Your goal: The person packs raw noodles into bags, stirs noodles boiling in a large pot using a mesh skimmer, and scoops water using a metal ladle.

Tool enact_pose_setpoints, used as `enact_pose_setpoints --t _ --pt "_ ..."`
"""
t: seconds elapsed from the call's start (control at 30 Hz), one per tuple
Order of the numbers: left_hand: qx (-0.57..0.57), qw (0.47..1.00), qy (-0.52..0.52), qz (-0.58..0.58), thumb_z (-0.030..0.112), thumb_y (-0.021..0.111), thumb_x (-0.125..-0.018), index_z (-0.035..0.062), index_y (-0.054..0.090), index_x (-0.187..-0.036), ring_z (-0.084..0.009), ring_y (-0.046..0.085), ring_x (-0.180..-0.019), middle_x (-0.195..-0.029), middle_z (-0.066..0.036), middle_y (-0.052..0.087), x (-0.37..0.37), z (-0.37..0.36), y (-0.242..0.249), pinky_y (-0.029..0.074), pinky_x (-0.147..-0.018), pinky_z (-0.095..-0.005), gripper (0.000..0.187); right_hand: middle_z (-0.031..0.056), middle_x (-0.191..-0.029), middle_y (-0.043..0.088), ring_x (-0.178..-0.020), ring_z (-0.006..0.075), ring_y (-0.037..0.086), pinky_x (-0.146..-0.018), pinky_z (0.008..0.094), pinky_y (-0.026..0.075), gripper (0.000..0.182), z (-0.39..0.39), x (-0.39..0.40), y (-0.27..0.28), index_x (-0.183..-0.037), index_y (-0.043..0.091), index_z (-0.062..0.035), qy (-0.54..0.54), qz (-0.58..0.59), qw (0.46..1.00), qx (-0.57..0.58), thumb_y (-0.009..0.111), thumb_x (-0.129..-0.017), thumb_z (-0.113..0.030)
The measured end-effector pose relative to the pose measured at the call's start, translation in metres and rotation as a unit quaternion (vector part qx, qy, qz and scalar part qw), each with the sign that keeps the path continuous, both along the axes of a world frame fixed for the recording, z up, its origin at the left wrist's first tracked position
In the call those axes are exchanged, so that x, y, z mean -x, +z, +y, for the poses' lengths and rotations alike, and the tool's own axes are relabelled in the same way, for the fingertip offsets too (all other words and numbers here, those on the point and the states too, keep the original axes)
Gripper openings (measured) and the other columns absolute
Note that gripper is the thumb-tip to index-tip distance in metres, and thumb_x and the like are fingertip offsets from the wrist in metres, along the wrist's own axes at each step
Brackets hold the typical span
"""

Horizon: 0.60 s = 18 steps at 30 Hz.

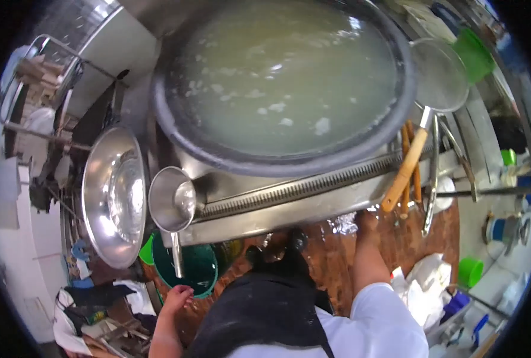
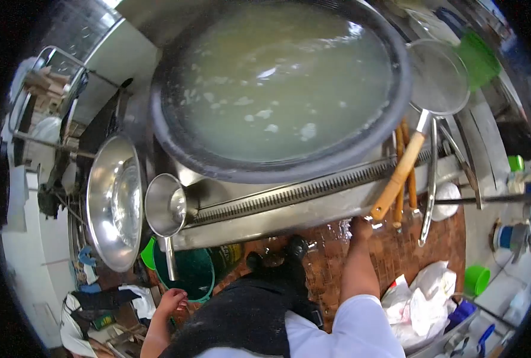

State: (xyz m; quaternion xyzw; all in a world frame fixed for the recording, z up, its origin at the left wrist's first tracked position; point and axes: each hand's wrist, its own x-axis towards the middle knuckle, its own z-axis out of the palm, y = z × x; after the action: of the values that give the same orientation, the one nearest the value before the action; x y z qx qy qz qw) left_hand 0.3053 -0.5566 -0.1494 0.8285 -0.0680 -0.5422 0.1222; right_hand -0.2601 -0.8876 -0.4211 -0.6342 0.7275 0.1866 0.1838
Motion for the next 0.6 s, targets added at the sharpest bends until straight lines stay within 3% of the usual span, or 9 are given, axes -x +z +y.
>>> enact_pose_setpoints --t 0.1,0.17,0.23,0.33,0.43,0.53,0.6 --pt "-0.035 0.999 -0.017 0.0 0.023 0.061 -0.084 0.0034 0.057 -0.097 -0.0109 0.059 -0.059 -0.076 -0.006 0.064 0.002 0.008 0.0 0.044 -0.045 -0.0232 0.024 0.0122 -0.106 0.064 -0.098 0.0272 0.062 -0.082 0.041 0.05 0.032 -0.009 -0.004 0.005 -0.105 0.064 -0.0175 -0.16 -0.031 0.985 -0.053 0.045 -0.084 -0.032" --pt "-0.056 0.998 -0.008 0.002 0.024 0.06 -0.084 0.0037 0.058 -0.095 -0.0105 0.059 -0.058 -0.075 -0.006 0.064 -0.002 0.02 -0.002 0.044 -0.046 -0.0231 0.023 0.0107 -0.11 0.062 -0.102 0.0261 0.061 -0.084 0.0401 0.05 0.033 -0.009 -0.006 0.008 -0.108 0.063 -0.0199 -0.146 -0.003 0.988 -0.052 0.044 -0.085 -0.034" --pt "-0.074 0.997 -0.008 -0.013 0.027 0.057 -0.085 0.0066 0.059 -0.095 -0.012 0.06 -0.063 -0.077 -0.003 0.063 -0.004 0.033 -0.006 0.047 -0.051 -0.0265 0.022 0.0085 -0.114 0.061 -0.104 0.0249 0.06 -0.085 0.0396 0.049 0.035 -0.01 -0.007 0.017 -0.111 0.062 -0.0223 -0.035 0.059 0.995 -0.074 0.043 -0.085 -0.036" --pt "-0.084 0.996 -0.008 -0.014 0.027 0.055 -0.085 0.0079 0.059 -0.093 -0.0129 0.06 -0.065 -0.077 -0.002 0.062 -0.006 0.04 -0.007 0.048 -0.054 -0.0285 0.021 0.0057 -0.115 0.061 -0.109 0.0251 0.056 -0.09 0.0349 0.045 0.037 -0.016 -0.006 0.017 -0.112 0.061 -0.0182 -0.031 0.048 0.987 -0.149 0.054 -0.081 -0.038" --pt "-0.086 0.996 -0.019 -0.014 0.027 0.055 -0.085 0.0076 0.06 -0.093 -0.0123 0.059 -0.065 -0.077 -0.002 0.062 -0.006 0.041 -0.013 0.048 -0.054 -0.0283 0.021 0.0041 -0.119 0.059 -0.116 0.0239 0.05 -0.097 0.0336 0.04 0.037 -0.005 0.004 -0.012 -0.114 0.059 -0.0155 -0.038 0.025 0.999 -0.022 0.055 -0.081 -0.032" --pt "-0.05 0.999 -0.007 -0.002 0.023 0.056 -0.083 0.0048 0.059 -0.092 -0.0124 0.059 -0.061 -0.077 -0.005 0.063 -0.003 0.033 -0.012 0.046 -0.049 -0.0262 0.02 0.0028 -0.124 0.055 -0.114 0.0226 0.053 -0.092 0.0385 0.046 0.044 -0.008 0.024 -0.057 -0.122 0.055 -0.0229 0.015 0.094 0.994 -0.056 0.042 -0.086 -0.045" --pt "-0.035 0.999 0.003 -0.005 0.02 0.056 -0.082 0.0034 0.058 -0.092 -0.0126 0.059 -0.059 -0.076 -0.006 0.063 -0.001 0.025 -0.008 0.044 -0.046 -0.0251 0.019 0.0029 -0.124 0.053 -0.115 0.0209 0.049 -0.096 0.0342 0.039 0.046 -0.004 0.012 -0.029 -0.124 0.05 -0.0152 0.031 0.051 0.996 -0.064 0.049 -0.084 -0.039"
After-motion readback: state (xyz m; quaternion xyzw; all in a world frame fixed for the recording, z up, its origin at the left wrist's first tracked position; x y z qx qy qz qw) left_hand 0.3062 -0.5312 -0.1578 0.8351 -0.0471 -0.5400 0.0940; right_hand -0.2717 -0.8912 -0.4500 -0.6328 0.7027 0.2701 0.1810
